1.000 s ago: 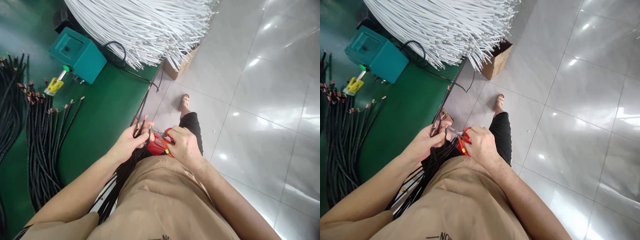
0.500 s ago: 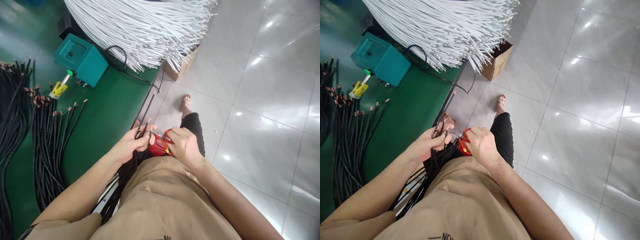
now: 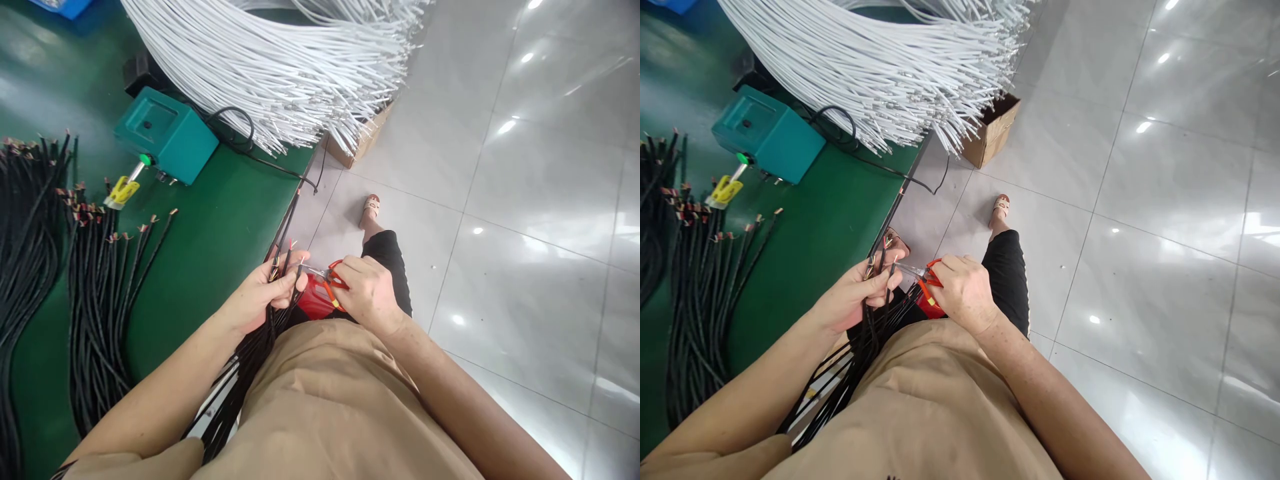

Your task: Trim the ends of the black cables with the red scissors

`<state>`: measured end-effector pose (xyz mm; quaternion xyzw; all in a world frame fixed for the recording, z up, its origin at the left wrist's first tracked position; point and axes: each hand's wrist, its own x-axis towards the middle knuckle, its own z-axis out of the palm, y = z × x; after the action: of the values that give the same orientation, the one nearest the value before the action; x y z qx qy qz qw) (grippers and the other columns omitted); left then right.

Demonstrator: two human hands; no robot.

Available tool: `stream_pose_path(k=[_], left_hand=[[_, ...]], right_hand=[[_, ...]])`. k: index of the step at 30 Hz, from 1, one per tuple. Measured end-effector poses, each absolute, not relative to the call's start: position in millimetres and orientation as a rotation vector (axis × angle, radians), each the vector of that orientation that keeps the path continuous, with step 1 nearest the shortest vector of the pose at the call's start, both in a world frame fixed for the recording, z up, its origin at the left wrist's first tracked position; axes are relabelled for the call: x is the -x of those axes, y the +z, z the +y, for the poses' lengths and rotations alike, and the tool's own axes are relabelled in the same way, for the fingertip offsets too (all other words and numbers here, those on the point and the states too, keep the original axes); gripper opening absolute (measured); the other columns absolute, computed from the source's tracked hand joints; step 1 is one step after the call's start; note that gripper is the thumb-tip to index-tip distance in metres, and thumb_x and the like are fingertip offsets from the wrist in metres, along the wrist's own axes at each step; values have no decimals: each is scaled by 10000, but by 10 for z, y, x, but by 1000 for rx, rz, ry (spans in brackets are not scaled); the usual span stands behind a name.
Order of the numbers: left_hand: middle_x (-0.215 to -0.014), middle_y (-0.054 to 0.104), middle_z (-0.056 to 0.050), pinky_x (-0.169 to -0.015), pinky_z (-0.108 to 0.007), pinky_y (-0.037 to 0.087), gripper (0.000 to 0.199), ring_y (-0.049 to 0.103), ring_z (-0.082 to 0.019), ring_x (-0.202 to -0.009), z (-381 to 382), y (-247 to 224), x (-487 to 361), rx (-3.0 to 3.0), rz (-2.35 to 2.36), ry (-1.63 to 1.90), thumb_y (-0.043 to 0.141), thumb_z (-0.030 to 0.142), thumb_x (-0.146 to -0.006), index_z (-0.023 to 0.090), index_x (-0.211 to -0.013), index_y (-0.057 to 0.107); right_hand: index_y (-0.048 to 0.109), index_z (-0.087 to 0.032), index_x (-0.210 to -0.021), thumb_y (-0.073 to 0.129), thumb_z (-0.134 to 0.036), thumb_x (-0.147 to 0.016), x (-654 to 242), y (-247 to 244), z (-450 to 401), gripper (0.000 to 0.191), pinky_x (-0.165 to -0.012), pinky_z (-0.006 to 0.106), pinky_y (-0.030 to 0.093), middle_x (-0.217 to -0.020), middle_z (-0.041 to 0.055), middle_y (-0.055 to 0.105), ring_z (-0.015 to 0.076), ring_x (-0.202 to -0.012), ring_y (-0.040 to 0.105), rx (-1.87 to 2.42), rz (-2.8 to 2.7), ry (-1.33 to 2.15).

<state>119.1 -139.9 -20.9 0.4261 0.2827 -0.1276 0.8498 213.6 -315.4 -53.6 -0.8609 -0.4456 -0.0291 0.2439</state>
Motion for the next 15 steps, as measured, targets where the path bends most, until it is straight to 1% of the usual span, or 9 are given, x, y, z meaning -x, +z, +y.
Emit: stream_pose_path(k=[5, 11, 13, 15], left_hand=[[-702, 498, 16, -420, -163, 144, 348, 207, -4, -452, -1393, -200, -1194, -899, 568, -289, 695, 312, -782, 208, -1110, 643], [-705, 503, 10, -418, -166, 154, 348, 212, -14, -468, -1386, -212, -1182, -949, 565, -281, 684, 316, -793, 209, -1122, 647], [-704, 516, 7, -422, -168, 156, 342, 217, -15, -469, -1389, -214, -1183, -952, 569, -282, 682, 318, -795, 208, -1118, 650], [-722, 545, -1, -427, -172, 168, 349, 232, -18, -474, -1401, -220, -1184, -957, 572, -272, 680, 310, -797, 217, -1132, 646]], right_hand=[[542, -181, -584, 507, -172, -819, -2156, -495, -3156, 238, -572, 279, 242, -577, -19, 441, 114, -521, 270, 2351, -1252, -106], [553, -177, -629, 485, -170, -856, -2161, -506, -3187, 237, -573, 286, 256, -605, -5, 469, 124, -543, 308, 2342, -1319, -131], [535, -178, -607, 506, -192, -864, -2155, -503, -3185, 259, -560, 283, 259, -593, -12, 457, 117, -534, 302, 2309, -1287, -88], [500, -180, -569, 543, -235, -865, -2158, -465, -3162, 304, -540, 272, 265, -568, -26, 426, 103, -520, 300, 2238, -1139, 17]])
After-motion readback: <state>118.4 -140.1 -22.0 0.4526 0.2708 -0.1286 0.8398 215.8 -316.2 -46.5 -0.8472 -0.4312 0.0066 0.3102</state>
